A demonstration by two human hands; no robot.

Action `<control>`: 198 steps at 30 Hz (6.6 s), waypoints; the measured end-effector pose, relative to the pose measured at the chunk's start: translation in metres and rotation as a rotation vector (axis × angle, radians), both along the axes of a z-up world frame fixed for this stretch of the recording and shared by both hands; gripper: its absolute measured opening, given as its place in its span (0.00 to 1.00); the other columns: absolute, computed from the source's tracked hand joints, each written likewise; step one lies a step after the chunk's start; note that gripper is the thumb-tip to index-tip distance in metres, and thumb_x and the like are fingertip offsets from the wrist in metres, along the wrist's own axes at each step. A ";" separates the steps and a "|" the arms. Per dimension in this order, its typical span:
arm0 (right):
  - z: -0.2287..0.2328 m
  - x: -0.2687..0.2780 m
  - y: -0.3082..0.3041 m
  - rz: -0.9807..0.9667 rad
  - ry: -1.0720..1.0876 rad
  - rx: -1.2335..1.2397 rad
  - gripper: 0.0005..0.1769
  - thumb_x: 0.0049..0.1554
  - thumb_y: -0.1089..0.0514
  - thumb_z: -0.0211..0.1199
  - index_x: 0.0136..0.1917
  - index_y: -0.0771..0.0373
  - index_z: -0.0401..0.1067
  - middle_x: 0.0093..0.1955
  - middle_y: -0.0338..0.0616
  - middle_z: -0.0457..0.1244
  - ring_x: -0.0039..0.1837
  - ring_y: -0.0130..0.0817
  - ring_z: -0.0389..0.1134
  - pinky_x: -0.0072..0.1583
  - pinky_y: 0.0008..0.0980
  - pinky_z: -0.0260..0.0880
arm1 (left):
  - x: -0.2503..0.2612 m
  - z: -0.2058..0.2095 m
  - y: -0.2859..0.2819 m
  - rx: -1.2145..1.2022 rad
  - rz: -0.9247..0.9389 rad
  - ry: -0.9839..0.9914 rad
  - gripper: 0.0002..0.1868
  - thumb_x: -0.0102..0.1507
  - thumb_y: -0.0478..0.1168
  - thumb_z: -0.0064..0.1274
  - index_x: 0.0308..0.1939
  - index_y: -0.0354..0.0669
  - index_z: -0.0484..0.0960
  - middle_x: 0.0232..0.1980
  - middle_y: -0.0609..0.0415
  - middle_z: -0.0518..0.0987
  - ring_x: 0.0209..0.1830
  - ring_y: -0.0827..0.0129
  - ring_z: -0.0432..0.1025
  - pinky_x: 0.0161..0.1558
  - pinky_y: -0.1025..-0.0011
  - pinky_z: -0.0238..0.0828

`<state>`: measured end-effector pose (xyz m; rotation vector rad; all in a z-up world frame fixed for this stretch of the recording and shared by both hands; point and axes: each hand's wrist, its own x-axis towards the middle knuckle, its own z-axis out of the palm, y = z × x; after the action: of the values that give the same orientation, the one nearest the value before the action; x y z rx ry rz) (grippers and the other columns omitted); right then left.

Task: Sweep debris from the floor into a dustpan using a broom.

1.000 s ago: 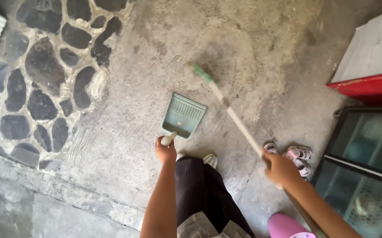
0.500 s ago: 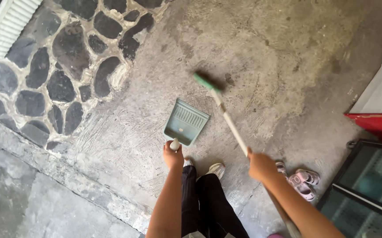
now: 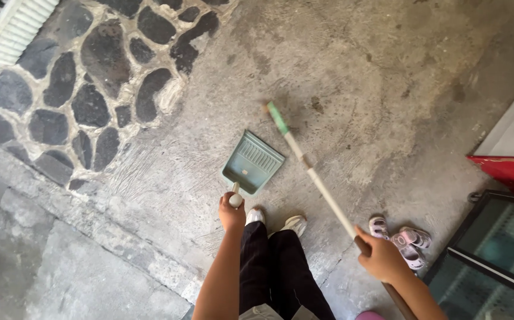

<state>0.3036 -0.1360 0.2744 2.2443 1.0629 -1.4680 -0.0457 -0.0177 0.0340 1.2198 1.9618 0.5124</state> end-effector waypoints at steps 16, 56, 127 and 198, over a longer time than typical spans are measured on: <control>-0.030 -0.091 -0.018 0.179 -0.005 -0.035 0.38 0.48 0.58 0.67 0.72 0.55 0.66 0.45 0.52 0.71 0.47 0.43 0.75 0.52 0.40 0.76 | -0.021 -0.005 -0.010 -0.161 -0.084 0.093 0.13 0.56 0.36 0.64 0.44 0.46 0.81 0.50 0.48 0.79 0.48 0.44 0.74 0.46 0.52 0.73; 0.010 -0.075 0.122 0.138 0.174 -0.181 0.41 0.53 0.66 0.64 0.78 0.47 0.61 0.43 0.45 0.71 0.32 0.35 0.67 0.35 0.34 0.71 | -0.092 -0.011 -0.021 -0.005 0.251 0.065 0.19 0.52 0.38 0.69 0.45 0.45 0.81 0.45 0.45 0.79 0.46 0.44 0.75 0.45 0.52 0.72; 0.021 -0.194 0.168 0.428 -0.132 -0.113 0.39 0.53 0.63 0.63 0.77 0.55 0.60 0.33 0.51 0.70 0.30 0.37 0.72 0.39 0.37 0.74 | -0.197 0.067 -0.097 -0.245 0.321 0.060 0.17 0.55 0.36 0.65 0.47 0.49 0.82 0.50 0.50 0.81 0.47 0.46 0.77 0.47 0.55 0.75; -0.075 -0.370 0.196 1.411 -0.044 0.102 0.22 0.57 0.60 0.59 0.65 0.55 0.72 0.48 0.54 0.70 0.51 0.53 0.74 0.51 0.48 0.76 | -0.230 0.003 -0.155 -0.059 0.894 0.149 0.21 0.53 0.39 0.69 0.47 0.43 0.80 0.47 0.43 0.80 0.47 0.42 0.75 0.48 0.52 0.72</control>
<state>-0.0665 0.0598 0.1997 0.9271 2.0250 -0.6792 -0.2757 -0.1731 0.0374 0.2809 2.5807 0.7980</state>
